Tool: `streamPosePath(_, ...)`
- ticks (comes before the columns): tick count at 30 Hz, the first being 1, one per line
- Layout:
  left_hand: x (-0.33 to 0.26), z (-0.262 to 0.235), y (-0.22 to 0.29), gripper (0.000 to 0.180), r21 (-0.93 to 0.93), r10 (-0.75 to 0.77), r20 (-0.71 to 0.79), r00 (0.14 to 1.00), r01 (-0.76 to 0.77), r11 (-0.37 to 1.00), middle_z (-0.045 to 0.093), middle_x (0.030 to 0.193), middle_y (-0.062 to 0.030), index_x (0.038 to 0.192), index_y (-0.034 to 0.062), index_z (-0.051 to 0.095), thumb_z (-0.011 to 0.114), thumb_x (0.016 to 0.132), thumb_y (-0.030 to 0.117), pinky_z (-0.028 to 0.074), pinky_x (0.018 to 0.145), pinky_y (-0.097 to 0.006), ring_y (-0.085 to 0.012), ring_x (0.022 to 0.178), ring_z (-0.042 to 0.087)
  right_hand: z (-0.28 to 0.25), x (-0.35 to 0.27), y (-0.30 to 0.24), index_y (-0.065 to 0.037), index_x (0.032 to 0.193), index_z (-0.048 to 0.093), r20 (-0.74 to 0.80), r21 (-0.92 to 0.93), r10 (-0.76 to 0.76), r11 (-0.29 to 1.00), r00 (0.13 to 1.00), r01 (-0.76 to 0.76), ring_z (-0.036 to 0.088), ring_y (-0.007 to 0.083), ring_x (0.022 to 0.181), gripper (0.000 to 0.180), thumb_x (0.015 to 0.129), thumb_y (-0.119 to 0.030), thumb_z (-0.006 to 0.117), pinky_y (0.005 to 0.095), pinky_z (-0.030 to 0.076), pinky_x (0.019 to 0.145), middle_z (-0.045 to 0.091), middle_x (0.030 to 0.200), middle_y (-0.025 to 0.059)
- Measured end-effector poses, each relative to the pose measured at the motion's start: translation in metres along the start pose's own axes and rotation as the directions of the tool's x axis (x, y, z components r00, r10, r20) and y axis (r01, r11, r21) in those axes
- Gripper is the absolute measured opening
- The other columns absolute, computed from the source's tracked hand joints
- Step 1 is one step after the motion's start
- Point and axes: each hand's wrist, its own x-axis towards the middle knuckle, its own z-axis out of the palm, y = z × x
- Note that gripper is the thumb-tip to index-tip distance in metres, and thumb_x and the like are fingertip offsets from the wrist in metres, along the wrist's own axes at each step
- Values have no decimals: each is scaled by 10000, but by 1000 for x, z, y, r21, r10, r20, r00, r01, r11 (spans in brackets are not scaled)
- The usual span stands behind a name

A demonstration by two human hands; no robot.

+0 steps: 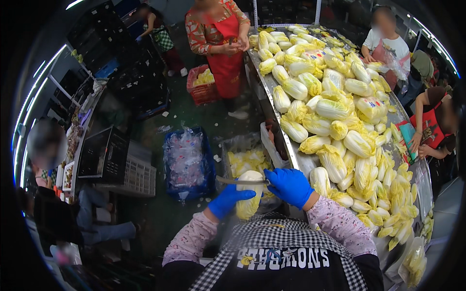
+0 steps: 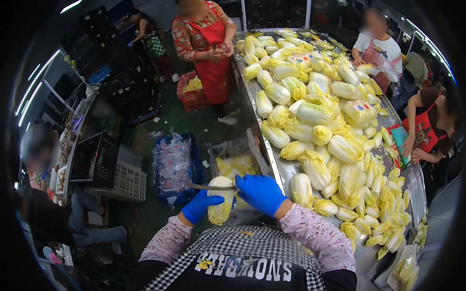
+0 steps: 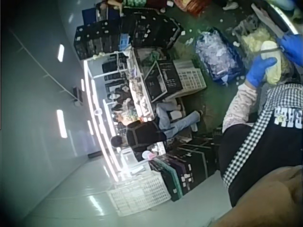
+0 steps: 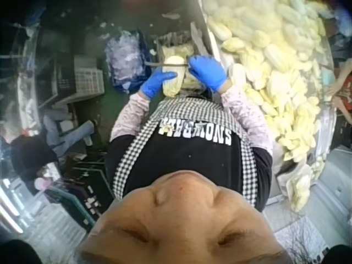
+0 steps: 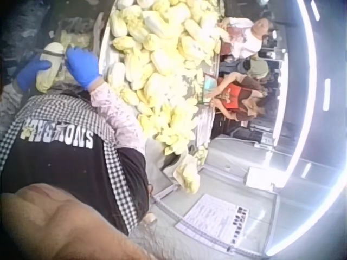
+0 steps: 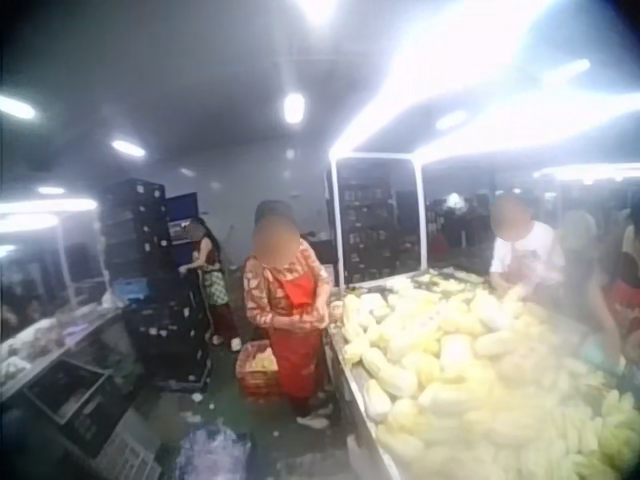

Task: The person trims the base of napa cabbage heads using a knife and places the trimmed pieces into a bin. The person works at a large metal table with many cabbage heads, wearing blue gloves and an apron.

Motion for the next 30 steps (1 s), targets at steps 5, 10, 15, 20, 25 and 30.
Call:
streamPosePath(5, -5, -1, 5, 599, 51, -11, -14, 1000, 12, 999, 583, 1145, -114, 1283, 7, 456, 713, 767, 171, 484, 883, -334, -210, 1032, 585, 16, 1, -1, -99, 1159, 503, -18, -98, 18, 995, 1000, -20, 589, 235, 691, 448, 768, -254, 658, 362, 468, 590, 549, 790, 48)
streamPosePath(10, -20, 4, 9, 593, 131, 35, -67, 997, -26, 991, 576, 1161, -107, 1278, 5, 465, 716, 764, 157, 471, 896, -329, -198, 1052, 571, 41, 2, -1, -82, 1150, 501, -105, -81, -5, 997, 994, -3, 587, 236, 689, 441, 770, -249, 653, 361, 470, 592, 546, 783, 47)
streamPosePath(15, -43, -4, 16, 656, 246, 51, -67, 996, -33, 969, 576, 1152, -94, 1266, 12, 478, 774, 700, 166, 458, 902, -321, -185, 1051, 556, 88, -3, 25, -92, 912, 539, -60, 84, 162, 984, 985, -156, 609, 305, 644, 194, 795, -232, 606, 397, 486, 556, 589, 738, 108)
streamPosePath(20, -57, -12, 40, 692, 395, 136, -26, 990, -115, 911, 575, 1143, -82, 1255, 27, 484, 807, 658, 160, 452, 908, -322, -176, 1041, 551, 136, -45, 43, -92, 872, 570, 200, 166, 398, 887, 895, -432, 621, 368, 709, 147, 839, -235, 569, 430, 498, 617, 635, 795, 187)
streamPosePath(25, -38, -24, 25, 817, -203, 65, 218, 974, -20, 979, 502, 1256, -146, 1443, 62, 219, 646, 829, 392, 454, 949, -357, -252, 1109, 540, 48, -5, -14, -60, 1126, 581, 311, 920, 484, 63, 818, -387, 617, 181, 805, 413, 798, -267, 722, 328, 509, 741, 651, 918, 65)
streamPosePath(30, 10, -26, -10, 644, -231, -135, 1, 991, 131, 964, 442, 1333, -136, 1405, 54, 273, 461, 939, 457, 396, 1012, -337, -229, 1204, 469, 32, 12, -33, -31, 1301, 447, 91, 872, 366, 420, 926, -252, 585, 196, 1021, 679, 753, -268, 772, 335, 504, 826, 593, 1150, 138)
